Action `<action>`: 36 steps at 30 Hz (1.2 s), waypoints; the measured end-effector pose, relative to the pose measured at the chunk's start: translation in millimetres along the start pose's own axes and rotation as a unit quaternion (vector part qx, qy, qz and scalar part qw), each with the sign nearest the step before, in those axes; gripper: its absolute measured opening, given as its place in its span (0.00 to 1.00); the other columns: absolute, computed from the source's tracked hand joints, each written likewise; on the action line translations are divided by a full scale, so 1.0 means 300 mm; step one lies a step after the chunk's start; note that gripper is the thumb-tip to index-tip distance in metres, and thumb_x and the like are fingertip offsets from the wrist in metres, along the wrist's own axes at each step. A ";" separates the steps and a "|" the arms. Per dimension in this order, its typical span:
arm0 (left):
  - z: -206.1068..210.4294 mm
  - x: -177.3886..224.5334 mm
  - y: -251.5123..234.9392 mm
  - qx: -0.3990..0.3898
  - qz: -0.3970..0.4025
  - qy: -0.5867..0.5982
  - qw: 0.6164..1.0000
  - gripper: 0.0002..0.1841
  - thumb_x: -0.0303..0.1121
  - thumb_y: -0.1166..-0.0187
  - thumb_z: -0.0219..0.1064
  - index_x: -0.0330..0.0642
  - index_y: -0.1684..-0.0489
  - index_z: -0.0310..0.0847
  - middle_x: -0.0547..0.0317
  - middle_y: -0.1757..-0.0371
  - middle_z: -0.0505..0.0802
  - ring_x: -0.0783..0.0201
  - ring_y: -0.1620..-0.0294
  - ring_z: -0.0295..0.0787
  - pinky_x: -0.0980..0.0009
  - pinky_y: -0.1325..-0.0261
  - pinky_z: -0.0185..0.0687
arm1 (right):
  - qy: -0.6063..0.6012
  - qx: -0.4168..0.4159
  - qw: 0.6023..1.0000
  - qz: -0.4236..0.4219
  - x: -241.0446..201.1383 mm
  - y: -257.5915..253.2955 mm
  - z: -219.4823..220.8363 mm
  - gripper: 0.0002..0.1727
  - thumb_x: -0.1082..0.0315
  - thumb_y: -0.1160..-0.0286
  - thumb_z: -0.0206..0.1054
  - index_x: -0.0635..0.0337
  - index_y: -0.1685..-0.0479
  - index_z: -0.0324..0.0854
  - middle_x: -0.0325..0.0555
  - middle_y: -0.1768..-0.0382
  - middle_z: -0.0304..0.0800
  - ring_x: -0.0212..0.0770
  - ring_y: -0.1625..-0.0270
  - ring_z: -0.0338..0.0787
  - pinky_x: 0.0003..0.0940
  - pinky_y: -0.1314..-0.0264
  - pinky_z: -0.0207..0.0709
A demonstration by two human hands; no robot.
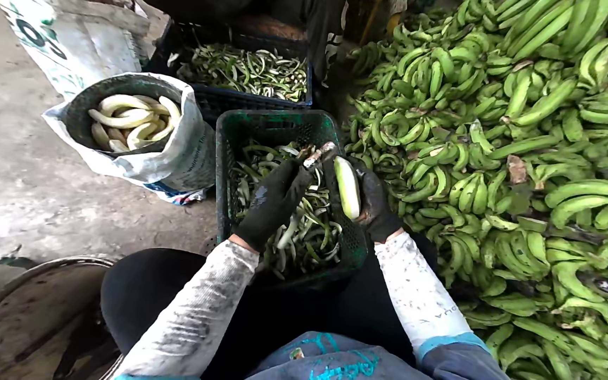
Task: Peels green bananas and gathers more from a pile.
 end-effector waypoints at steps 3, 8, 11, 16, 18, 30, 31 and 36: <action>0.048 -0.001 0.010 0.006 0.127 -0.117 0.985 0.29 0.56 0.14 0.54 0.44 0.26 0.79 0.43 0.42 0.89 0.45 0.43 0.88 0.42 0.41 0.82 | -0.058 -0.005 0.996 -0.070 0.029 -0.012 -0.051 0.21 0.42 0.12 0.49 0.39 0.37 0.80 0.33 0.59 0.89 0.27 0.65 0.87 0.25 0.69 0.83; 0.135 0.017 0.039 0.024 0.244 -0.219 0.944 0.27 0.58 0.21 0.63 0.51 0.32 0.86 0.43 0.50 0.90 0.40 0.48 0.88 0.41 0.42 0.81 | -0.228 -0.031 0.972 -0.044 0.063 -0.044 -0.093 0.27 0.39 0.13 0.44 0.45 0.46 0.82 0.35 0.62 0.90 0.29 0.63 0.90 0.27 0.63 0.87; 0.153 0.026 0.036 -0.018 0.162 -0.163 0.973 0.24 0.50 0.20 0.67 0.50 0.28 0.82 0.44 0.47 0.89 0.42 0.46 0.88 0.43 0.45 0.83 | -0.155 -0.011 0.987 -0.035 0.060 -0.049 -0.083 0.22 0.46 0.10 0.43 0.47 0.45 0.79 0.38 0.60 0.89 0.31 0.62 0.89 0.28 0.64 0.85; 0.095 0.001 0.039 -0.047 -0.096 0.066 0.992 0.24 0.54 0.11 0.56 0.49 0.26 0.75 0.47 0.50 0.91 0.53 0.61 0.88 0.49 0.59 0.85 | -0.031 -0.002 0.999 0.007 0.034 0.006 0.003 0.17 0.48 0.12 0.52 0.46 0.48 0.82 0.34 0.67 0.87 0.28 0.70 0.86 0.23 0.72 0.81; 0.084 -0.068 0.023 -0.036 -0.149 0.119 0.981 0.28 0.61 0.13 0.54 0.53 0.26 0.73 0.50 0.47 0.90 0.56 0.57 0.88 0.51 0.54 0.86 | -0.027 -0.033 0.999 0.009 0.061 0.009 -0.017 0.19 0.46 0.13 0.52 0.44 0.42 0.82 0.35 0.62 0.89 0.29 0.67 0.87 0.26 0.69 0.83; 0.121 0.041 0.080 -0.071 0.176 -0.116 0.975 0.26 0.55 0.19 0.63 0.46 0.33 0.86 0.50 0.51 0.91 0.50 0.51 0.89 0.49 0.49 0.86 | -0.097 -0.018 0.995 0.002 0.017 -0.020 -0.090 0.22 0.44 0.13 0.47 0.46 0.50 0.82 0.34 0.72 0.87 0.28 0.74 0.86 0.25 0.75 0.82; 0.137 0.041 0.078 -0.073 0.156 -0.119 0.978 0.25 0.54 0.19 0.64 0.47 0.32 0.85 0.49 0.50 0.90 0.49 0.52 0.89 0.49 0.51 0.87 | -0.079 -0.012 0.997 0.010 0.021 -0.012 -0.078 0.21 0.44 0.13 0.48 0.45 0.50 0.82 0.34 0.71 0.87 0.27 0.74 0.86 0.24 0.76 0.81; 0.088 -0.016 0.032 -0.009 -0.005 -0.044 0.999 0.20 0.43 0.12 0.62 0.43 0.28 0.78 0.43 0.43 0.89 0.46 0.47 0.90 0.43 0.44 0.85 | -0.103 -0.081 0.991 -0.023 0.065 -0.019 -0.039 0.19 0.49 0.11 0.49 0.46 0.43 0.82 0.34 0.61 0.90 0.26 0.64 0.88 0.23 0.65 0.84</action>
Point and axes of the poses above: each hand's wrist, its own y-axis away from the middle knuckle, its own z-axis out of the palm, x = y × z, the point moved 1 cm from there along -y, towards the middle knuckle
